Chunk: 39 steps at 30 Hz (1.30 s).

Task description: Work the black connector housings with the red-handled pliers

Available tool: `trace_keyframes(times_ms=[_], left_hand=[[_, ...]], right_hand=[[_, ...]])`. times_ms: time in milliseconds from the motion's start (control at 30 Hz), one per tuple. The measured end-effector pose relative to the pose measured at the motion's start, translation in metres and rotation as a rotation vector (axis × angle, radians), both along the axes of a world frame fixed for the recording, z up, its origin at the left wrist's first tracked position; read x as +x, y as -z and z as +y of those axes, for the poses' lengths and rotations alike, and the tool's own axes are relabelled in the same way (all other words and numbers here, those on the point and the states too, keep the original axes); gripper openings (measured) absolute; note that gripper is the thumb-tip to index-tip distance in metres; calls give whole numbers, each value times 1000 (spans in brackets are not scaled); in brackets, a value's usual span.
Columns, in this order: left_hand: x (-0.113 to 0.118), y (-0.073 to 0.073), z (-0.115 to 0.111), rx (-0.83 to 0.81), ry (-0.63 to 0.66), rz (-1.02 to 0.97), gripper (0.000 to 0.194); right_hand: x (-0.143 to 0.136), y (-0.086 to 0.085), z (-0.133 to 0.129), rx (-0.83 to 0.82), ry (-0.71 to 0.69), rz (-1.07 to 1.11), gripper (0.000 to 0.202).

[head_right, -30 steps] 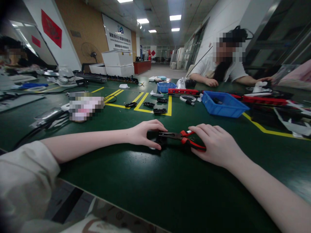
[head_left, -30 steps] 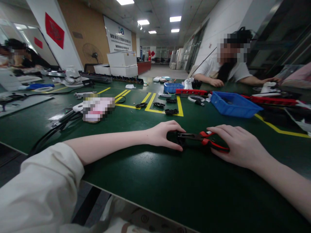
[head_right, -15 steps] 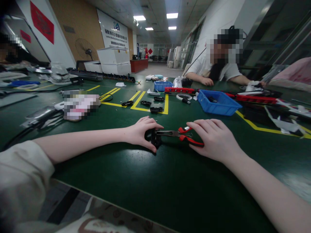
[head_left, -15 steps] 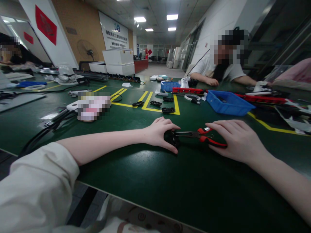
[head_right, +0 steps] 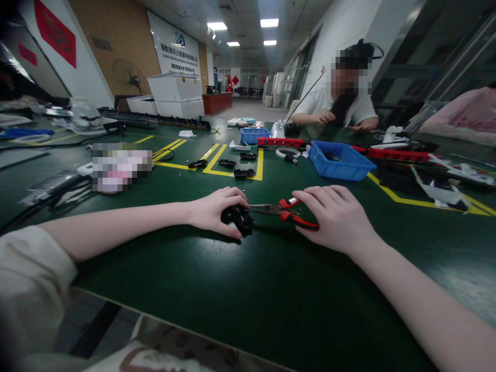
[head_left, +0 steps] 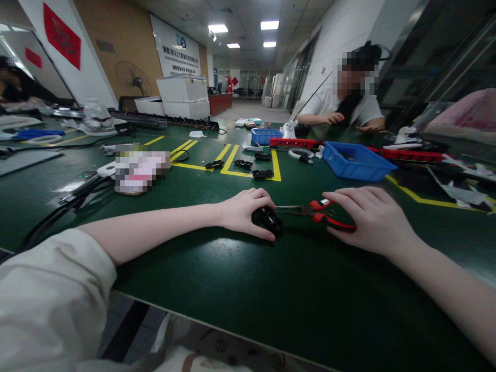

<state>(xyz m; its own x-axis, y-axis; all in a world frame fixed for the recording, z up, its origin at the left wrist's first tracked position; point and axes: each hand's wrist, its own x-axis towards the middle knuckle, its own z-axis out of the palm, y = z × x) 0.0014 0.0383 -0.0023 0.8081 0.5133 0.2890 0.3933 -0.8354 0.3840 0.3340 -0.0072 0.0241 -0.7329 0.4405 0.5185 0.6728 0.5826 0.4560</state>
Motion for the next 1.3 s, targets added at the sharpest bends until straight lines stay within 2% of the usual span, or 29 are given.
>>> trace_keyframes(times_ms=[300, 433, 533, 667, 933, 1300], left_hand=[[1, -8, -3, -28, -5, -7, 42], [2, -10, -5, 19, 8, 3, 44], [3, -11, -6, -4, 34, 45, 40], [3, -13, -8, -63, -8, 94, 36], [4, -13, -8, -21, -31, 139, 39], [3, -12, -8, -25, -27, 139, 38]], right_hand=[[0, 5, 1, 37, -30, 1, 48], [-4, 6, 1, 23, -48, 13, 45], [-7, 7, 1, -4, -58, 32, 44], [-8, 8, 0, -67, -86, 64, 45], [-10, 7, -2, -140, -49, 69, 46], [-11, 7, -1, -135, -96, 49, 44]])
